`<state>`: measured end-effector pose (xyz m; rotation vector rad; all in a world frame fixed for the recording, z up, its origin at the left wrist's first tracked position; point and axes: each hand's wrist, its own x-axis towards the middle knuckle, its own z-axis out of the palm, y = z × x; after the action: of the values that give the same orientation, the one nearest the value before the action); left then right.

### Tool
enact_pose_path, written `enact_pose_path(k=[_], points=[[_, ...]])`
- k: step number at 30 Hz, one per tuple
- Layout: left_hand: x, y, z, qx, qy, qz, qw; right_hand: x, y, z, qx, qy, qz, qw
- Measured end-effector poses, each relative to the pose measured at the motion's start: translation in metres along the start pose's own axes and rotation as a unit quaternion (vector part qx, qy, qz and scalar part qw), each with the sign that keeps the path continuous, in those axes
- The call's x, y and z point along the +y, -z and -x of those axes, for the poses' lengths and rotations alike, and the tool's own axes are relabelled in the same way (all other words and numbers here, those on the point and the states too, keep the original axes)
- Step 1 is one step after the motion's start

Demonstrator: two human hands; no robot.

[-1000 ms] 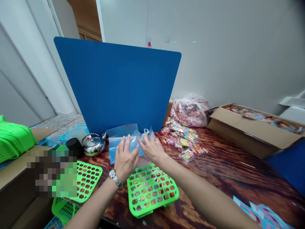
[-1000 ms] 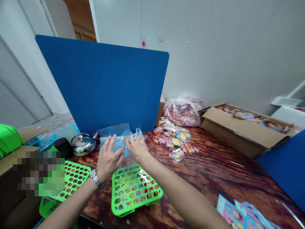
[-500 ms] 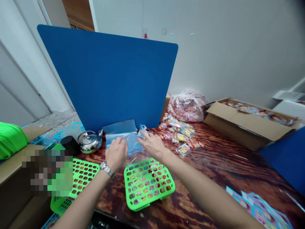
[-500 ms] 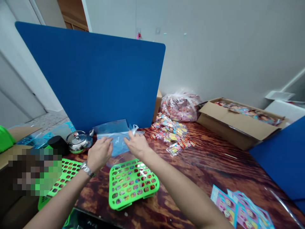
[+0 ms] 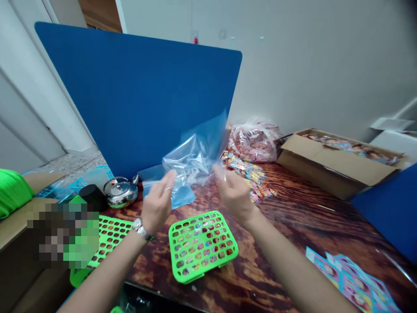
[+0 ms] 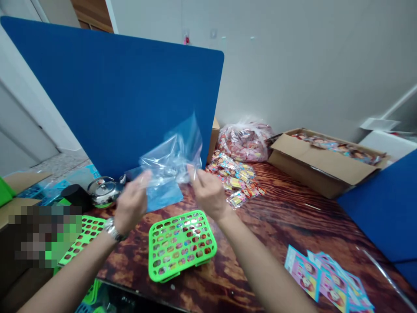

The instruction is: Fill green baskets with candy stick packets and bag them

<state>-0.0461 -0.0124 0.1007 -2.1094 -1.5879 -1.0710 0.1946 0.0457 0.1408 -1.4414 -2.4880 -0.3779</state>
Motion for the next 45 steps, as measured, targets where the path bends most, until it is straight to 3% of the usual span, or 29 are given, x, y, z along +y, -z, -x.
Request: enact_pose_path(k=[1, 2, 4, 7, 11, 15, 18, 21, 24, 27, 29, 31, 34, 39, 42, 45], points=[[-0.002, -0.007, 0.005, -0.032, -0.013, -0.001, 0.999, -0.002, -0.010, 0.002, -0.102, -0.006, 0.013, 0.995], [-0.003, -0.014, 0.008, -0.058, -0.018, -0.005, 0.998, -0.003, -0.019, 0.004, -0.153, -0.004, 0.015, 0.988], [-0.006, -0.024, 0.011, -0.099, -0.006, -0.018, 0.995, -0.005, -0.034, 0.008, -0.190, -0.013, 0.017, 0.982], [-0.009, -0.030, 0.005, -0.133, 0.030, 0.003, 0.991, -0.003, -0.040, 0.016, -0.156, -0.048, 0.006, 0.987], [-0.012, -0.046, 0.000, -0.210, 0.046, 0.119, 0.969, -0.003, -0.046, 0.047, -0.097, -0.104, -0.048, 0.989], [-0.015, -0.076, 0.012, -0.268, 0.031, 0.190, 0.944, -0.018, -0.076, 0.091, -0.006, -0.150, -0.140, 0.979], [-0.013, -0.090, 0.028, -0.289, 0.066, 0.221, 0.929, -0.025, -0.099, 0.106, 0.045, -0.152, -0.218, 0.963], [-0.003, -0.085, 0.054, -0.273, 0.133, 0.220, 0.927, -0.019, -0.112, 0.092, 0.057, -0.095, -0.261, 0.959], [0.017, -0.067, 0.094, -0.248, 0.220, 0.214, 0.919, -0.010, -0.117, 0.059, -0.004, 0.017, -0.272, 0.962], [0.038, -0.043, 0.131, -0.238, 0.341, 0.280, 0.866, -0.012, -0.119, 0.027, -0.055, 0.125, -0.279, 0.951], [0.042, -0.028, 0.140, -0.235, 0.361, 0.271, 0.861, -0.018, -0.116, 0.013, -0.074, 0.174, -0.282, 0.941], [0.035, -0.014, 0.134, -0.221, 0.353, 0.223, 0.881, -0.023, -0.107, 0.004, -0.091, 0.191, -0.273, 0.938], [0.013, 0.000, 0.104, -0.186, 0.315, 0.157, 0.917, -0.020, -0.082, -0.006, -0.092, 0.175, -0.245, 0.949], [-0.011, 0.002, 0.044, -0.086, 0.232, 0.090, 0.965, -0.003, -0.037, -0.018, -0.052, 0.105, -0.129, 0.985], [-0.013, -0.003, 0.018, -0.073, 0.242, 0.101, 0.962, 0.006, -0.017, -0.020, -0.046, 0.114, -0.062, 0.991], [-0.008, -0.003, -0.003, -0.096, 0.307, 0.211, 0.923, 0.012, -0.006, -0.021, -0.046, 0.092, -0.047, 0.994]])
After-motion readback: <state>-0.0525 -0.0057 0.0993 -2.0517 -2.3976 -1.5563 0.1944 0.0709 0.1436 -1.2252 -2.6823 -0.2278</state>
